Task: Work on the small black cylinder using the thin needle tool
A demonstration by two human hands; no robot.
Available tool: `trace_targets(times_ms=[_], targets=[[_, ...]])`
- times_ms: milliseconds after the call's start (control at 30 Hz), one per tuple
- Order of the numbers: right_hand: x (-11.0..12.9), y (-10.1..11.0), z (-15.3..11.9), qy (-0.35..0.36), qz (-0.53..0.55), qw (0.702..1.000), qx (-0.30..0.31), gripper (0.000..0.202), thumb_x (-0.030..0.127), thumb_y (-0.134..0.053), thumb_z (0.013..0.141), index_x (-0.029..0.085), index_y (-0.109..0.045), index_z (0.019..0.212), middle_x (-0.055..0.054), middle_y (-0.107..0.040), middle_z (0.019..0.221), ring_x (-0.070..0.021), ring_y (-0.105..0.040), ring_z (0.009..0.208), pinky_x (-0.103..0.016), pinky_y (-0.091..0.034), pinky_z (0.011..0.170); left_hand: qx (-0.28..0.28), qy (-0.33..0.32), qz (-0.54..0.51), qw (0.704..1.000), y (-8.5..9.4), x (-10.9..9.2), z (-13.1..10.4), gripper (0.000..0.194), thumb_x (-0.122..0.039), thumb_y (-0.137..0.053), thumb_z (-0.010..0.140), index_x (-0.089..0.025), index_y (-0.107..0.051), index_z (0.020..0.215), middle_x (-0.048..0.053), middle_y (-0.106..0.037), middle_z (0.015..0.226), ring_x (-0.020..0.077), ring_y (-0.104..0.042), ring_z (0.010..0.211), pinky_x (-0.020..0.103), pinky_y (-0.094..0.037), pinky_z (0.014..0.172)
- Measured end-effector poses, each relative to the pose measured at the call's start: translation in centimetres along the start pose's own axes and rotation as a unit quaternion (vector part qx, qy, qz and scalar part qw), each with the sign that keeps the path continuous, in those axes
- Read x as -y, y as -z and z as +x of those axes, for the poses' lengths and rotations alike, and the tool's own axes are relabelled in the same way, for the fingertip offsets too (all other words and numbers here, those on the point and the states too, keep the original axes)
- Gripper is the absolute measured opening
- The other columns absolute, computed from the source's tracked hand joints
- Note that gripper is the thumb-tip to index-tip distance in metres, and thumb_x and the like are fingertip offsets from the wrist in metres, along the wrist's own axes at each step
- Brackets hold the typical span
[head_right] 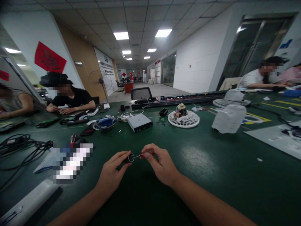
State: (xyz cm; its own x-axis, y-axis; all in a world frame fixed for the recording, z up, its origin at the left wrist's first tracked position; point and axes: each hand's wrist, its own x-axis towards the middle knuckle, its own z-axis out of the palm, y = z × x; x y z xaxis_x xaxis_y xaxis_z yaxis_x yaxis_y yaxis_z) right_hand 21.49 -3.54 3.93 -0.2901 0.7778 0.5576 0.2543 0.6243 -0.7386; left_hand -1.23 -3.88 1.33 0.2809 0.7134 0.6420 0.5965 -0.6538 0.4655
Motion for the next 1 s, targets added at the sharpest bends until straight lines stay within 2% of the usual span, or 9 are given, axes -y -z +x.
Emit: trace_targets(times_ms=[433, 567, 700, 833, 1000], targets=[[0.76, -0.09, -0.16, 0.038, -0.065, 0.997, 0.004, 0.015, 0.028, -0.048, 0.099, 0.021, -0.062, 0.097, -0.001, -0.067, 0.082, -0.0154, -0.064, 0.072, -0.028, -0.047, 0.067, 0.031, 0.01, 0.015, 0.999, -0.34, 0.43, -0.23, 0.045, -0.004, -0.07, 0.082, -0.026, -0.068, 0.121, 0.004, -0.07, 0.115, 0.0214, -0.068, 0.104, 0.039, -0.059, 0.091], [0.82, -0.13, -0.12, 0.032, -0.081, 0.996, -0.012, 0.014, 0.027, -0.05, 0.098, 0.021, -0.062, 0.097, -0.003, -0.068, 0.085, -0.0159, -0.064, 0.075, -0.028, -0.048, 0.069, 0.036, 0.026, 0.017, 0.999, -0.23, 0.55, -0.11, 0.043, -0.004, -0.07, 0.082, -0.025, -0.068, 0.12, 0.004, -0.07, 0.115, 0.0215, -0.068, 0.104, 0.039, -0.058, 0.092], [0.68, 0.03, -0.08, 0.04, -0.069, 0.997, 0.015, 0.015, 0.028, -0.049, 0.099, 0.021, -0.062, 0.099, -0.002, -0.068, 0.083, -0.0159, -0.065, 0.073, -0.028, -0.049, 0.069, 0.045, 0.04, 0.013, 0.998, -0.16, 0.65, -0.07, 0.042, -0.005, -0.071, 0.082, -0.027, -0.07, 0.118, 0.003, -0.071, 0.114, 0.0211, -0.068, 0.103, 0.039, -0.058, 0.093], [0.59, 0.18, -0.05, 0.04, -0.098, 0.994, 0.002, 0.014, 0.028, -0.051, 0.099, 0.021, -0.063, 0.099, -0.003, -0.068, 0.086, -0.0168, -0.065, 0.077, -0.029, -0.049, 0.072, 0.053, 0.043, 0.011, 0.998, -0.2, 0.58, -0.19, 0.044, -0.006, -0.072, 0.081, -0.027, -0.069, 0.119, 0.003, -0.071, 0.115, 0.0209, -0.068, 0.104, 0.038, -0.058, 0.093], [0.66, 0.22, -0.06, 0.033, -0.074, 0.996, 0.028, 0.015, 0.028, -0.049, 0.099, 0.021, -0.062, 0.099, -0.003, -0.068, 0.085, -0.0163, -0.065, 0.076, -0.028, -0.049, 0.071, 0.048, 0.039, 0.011, 0.998, -0.18, 0.34, -0.23, 0.045, -0.006, -0.074, 0.078, -0.026, -0.069, 0.118, 0.004, -0.072, 0.112, 0.0218, -0.069, 0.101, 0.04, -0.059, 0.09]])
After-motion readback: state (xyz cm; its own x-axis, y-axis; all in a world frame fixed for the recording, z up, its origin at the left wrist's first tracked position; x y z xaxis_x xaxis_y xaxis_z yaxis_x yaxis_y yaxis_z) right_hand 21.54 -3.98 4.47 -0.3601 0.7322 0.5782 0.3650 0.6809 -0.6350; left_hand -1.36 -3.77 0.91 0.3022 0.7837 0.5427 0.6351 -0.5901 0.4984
